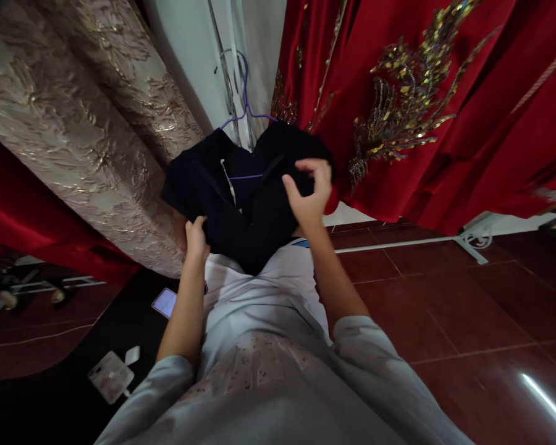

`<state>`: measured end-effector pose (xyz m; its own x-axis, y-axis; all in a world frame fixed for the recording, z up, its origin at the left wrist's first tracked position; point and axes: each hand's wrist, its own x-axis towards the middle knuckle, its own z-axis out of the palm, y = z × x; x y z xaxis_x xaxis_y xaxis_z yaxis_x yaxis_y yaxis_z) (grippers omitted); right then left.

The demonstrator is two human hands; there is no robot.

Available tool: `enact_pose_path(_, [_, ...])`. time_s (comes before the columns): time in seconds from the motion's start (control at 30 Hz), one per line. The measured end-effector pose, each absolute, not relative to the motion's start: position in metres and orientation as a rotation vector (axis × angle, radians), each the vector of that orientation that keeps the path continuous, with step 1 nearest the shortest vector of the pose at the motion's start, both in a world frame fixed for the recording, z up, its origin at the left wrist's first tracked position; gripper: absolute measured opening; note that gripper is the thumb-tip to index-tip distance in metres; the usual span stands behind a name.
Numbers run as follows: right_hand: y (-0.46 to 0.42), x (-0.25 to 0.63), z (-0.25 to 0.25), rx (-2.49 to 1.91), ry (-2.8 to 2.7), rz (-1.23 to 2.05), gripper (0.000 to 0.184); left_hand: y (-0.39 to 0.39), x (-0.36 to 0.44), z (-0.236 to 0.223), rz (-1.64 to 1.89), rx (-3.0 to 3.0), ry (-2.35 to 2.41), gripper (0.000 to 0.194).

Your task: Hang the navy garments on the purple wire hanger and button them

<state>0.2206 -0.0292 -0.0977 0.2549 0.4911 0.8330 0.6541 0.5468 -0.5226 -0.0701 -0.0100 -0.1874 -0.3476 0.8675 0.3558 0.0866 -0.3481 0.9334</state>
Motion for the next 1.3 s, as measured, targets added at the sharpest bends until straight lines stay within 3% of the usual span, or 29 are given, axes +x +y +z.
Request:
enact_pose_path(0.13, [-0.013,0.140,-0.177,-1.272,-1.232,0.651,0.020,-0.039,-0.044,-0.185,1.883,1.225,1.368,0.020])
enact_pose_path(0.23, [-0.010,0.117,-0.219,-1.343,-1.276,0.866,0.024,-0.049,-0.039,-0.182,1.895,1.285,1.375,0.019])
enact_pose_path(0.33, [-0.020,0.126,-0.229,-1.346,-1.332,0.957,0.036,-0.047,-0.040,-0.194,2.107,1.313,1.460,0.036])
enact_pose_path(0.43, [-0.037,0.140,-0.219,-1.303,-1.386,0.933,0.043,-0.044,-0.030,-0.221,2.209,1.511,1.509,0.044])
enact_pose_path(0.57, [-0.053,0.140,-0.208,-1.130,-1.426,0.955,0.044,-0.047,0.000,-0.250,1.717,1.841,1.157,0.021])
enact_pose_path(0.7, [-0.047,0.140,-0.192,-1.031,-1.417,1.237,0.035,-0.046,0.016,-0.254,1.731,1.750,1.152,0.015])
enact_pose_path(0.8, [-0.020,0.152,-0.146,-0.946,-1.342,1.236,0.034,-0.039,0.015,-0.253,1.761,1.809,1.238,0.014])
enact_pose_path(0.93, [0.013,0.169,-0.055,-0.849,-1.186,0.898,0.036,-0.032,0.015,-0.251,1.630,1.990,1.183,0.012])
enact_pose_path(1.1, [-0.006,0.167,0.000,-0.809,-1.392,0.808,0.029,-0.016,0.018,-0.186,1.571,2.159,0.971,0.016])
enact_pose_path(1.17, [-0.013,0.165,0.002,-0.827,-1.423,0.792,0.031,-0.003,0.017,-0.138,1.727,2.146,0.920,0.037])
enact_pose_path(1.3, [-0.006,0.161,-0.013,-0.786,-1.413,0.735,0.032,0.025,0.012,-0.055,1.830,2.345,0.925,0.039])
